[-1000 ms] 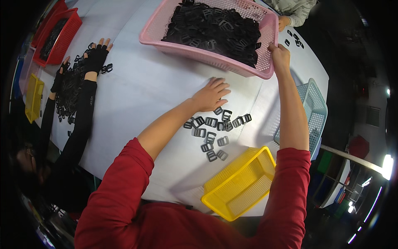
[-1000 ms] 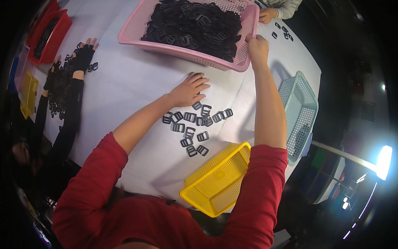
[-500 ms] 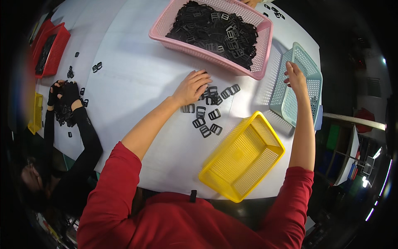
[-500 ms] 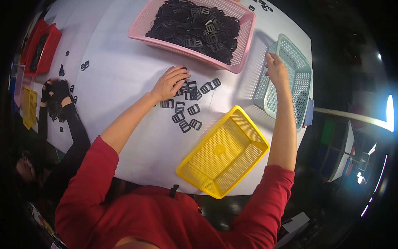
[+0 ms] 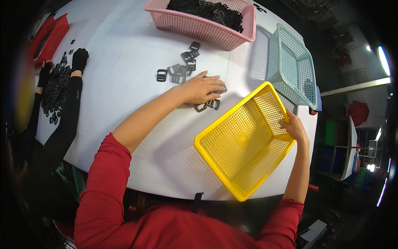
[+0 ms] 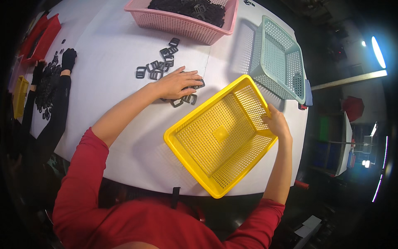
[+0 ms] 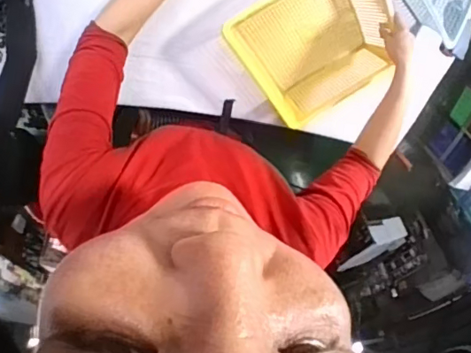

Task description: The person repeatedly picks up small black plastic buckles from a table and places them into a yellow basket. The person also moves the basket and occasionally rearranges the buckles on the table.

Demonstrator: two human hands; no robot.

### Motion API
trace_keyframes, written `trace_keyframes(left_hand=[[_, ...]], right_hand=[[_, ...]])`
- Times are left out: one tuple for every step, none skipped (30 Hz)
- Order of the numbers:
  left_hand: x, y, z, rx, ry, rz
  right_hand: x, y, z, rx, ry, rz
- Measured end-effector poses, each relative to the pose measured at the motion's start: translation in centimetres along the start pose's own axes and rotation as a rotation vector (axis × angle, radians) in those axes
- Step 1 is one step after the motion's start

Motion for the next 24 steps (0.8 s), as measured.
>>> trace_keyframes(left_hand=[[0.5,-1.4,-1.2,-0.001,-0.044,0.036],[0.5,-2.5,-2.3,-0.010,-0.091,0.066],[0.5,-4.1,-2.9,-0.021,-0.064,-0.034],[0.8,-5.6,-3.3,-0.026,-0.019,-0.135],[1.1,-7.5,-3.5,-0.029,0.028,-0.235],[1.5,-9.3,-4.1,-0.040,0.060,-0.328],[2.3,-10.9,-4.5,-0.024,0.069,-0.377],[2.2,-13.3,-4.2,-0.057,0.084,-0.506],[2.1,-15.7,-4.5,0.005,0.042,-0.559],[2.2,-18.1,-4.9,0.069,0.002,-0.611],[2.1,-20.3,-5.5,0.087,-0.018,-0.639],[2.6,-22.0,-5.9,0.095,-0.025,-0.673],[3.7,-22.6,-5.6,0.102,-0.034,-0.703],[3.6,-24.4,-5.7,0.106,-0.048,-0.727],[4.1,-25.9,-5.9,0.119,-0.051,-0.757],[4.5,-27.1,-6.1,0.149,-0.063,-0.770],[4.8,-28.3,-6.5,0.184,-0.073,-0.784],[4.6,-29.3,-6.4,0.222,-0.093,-0.799],[4.2,-30.0,-5.8,0.224,-0.061,-0.782],[4.1,-28.9,-5.5,0.260,-0.055,-0.744],[3.7,-28.5,-5.5,0.290,-0.050,-0.700],[3.0,-28.2,-5.6,0.319,-0.045,-0.656],[2.2,-28.1,-5.6,0.334,-0.054,-0.635],[1.3,-28.1,-5.6,0.340,-0.059,-0.628]], right_hand=[[-0.2,-1.4,-0.5,-0.009,0.118,0.048],[0.1,-3.1,-0.5,-0.021,0.228,0.091],[0.1,-4.7,-0.6,-0.019,0.278,0.076],[0.1,-6.5,-0.6,-0.020,0.329,0.061],[0.1,-9.0,0.0,-0.037,0.448,0.049],[-0.1,-11.5,-0.2,0.024,0.525,0.027],[-0.7,-14.3,0.0,0.087,0.600,-0.057],[-1.8,-17.3,0.4,0.153,0.681,-0.130],[-3.7,-20.3,1.1,0.136,0.702,-0.198],[-5.6,-22.7,1.5,0.120,0.772,-0.281],[-7.6,-25.6,2.2,0.108,0.809,-0.314],[-9.4,-28.1,3.1,0.104,0.848,-0.362],[-10.5,-29.7,4.8,0.145,0.968,-0.396],[-12.7,-32.6,6.2,0.131,1.020,-0.398],[-14.5,-34.5,7.6,0.118,1.008,-0.414],[-16.8,-36.2,8.5,0.109,1.008,-0.424],[-19.3,-37.6,9.0,0.116,0.961,-0.410],[-21.8,-39.0,9.4,0.082,0.931,-0.391],[-24.2,-40.5,9.7,0.093,0.866,-0.396],[-25.1,-40.5,9.4,0.119,0.854,-0.433],[-26.4,-41.1,9.0,0.103,0.799,-0.399],[-27.4,-41.6,8.6,0.088,0.745,-0.364],[-28.4,-41.7,7.8,0.028,0.755,-0.299],[-29.2,-41.8,6.9,-0.032,0.765,-0.235]])
Point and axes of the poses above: each hand's wrist, its own y-axis towards the middle knuckle, its own x-axis out of the back of the hand, z = x × y, the point moved 5 cm from there along y, towards the middle knuckle, and after that the axes turned 1 degree about x, right-handed, at the moved point
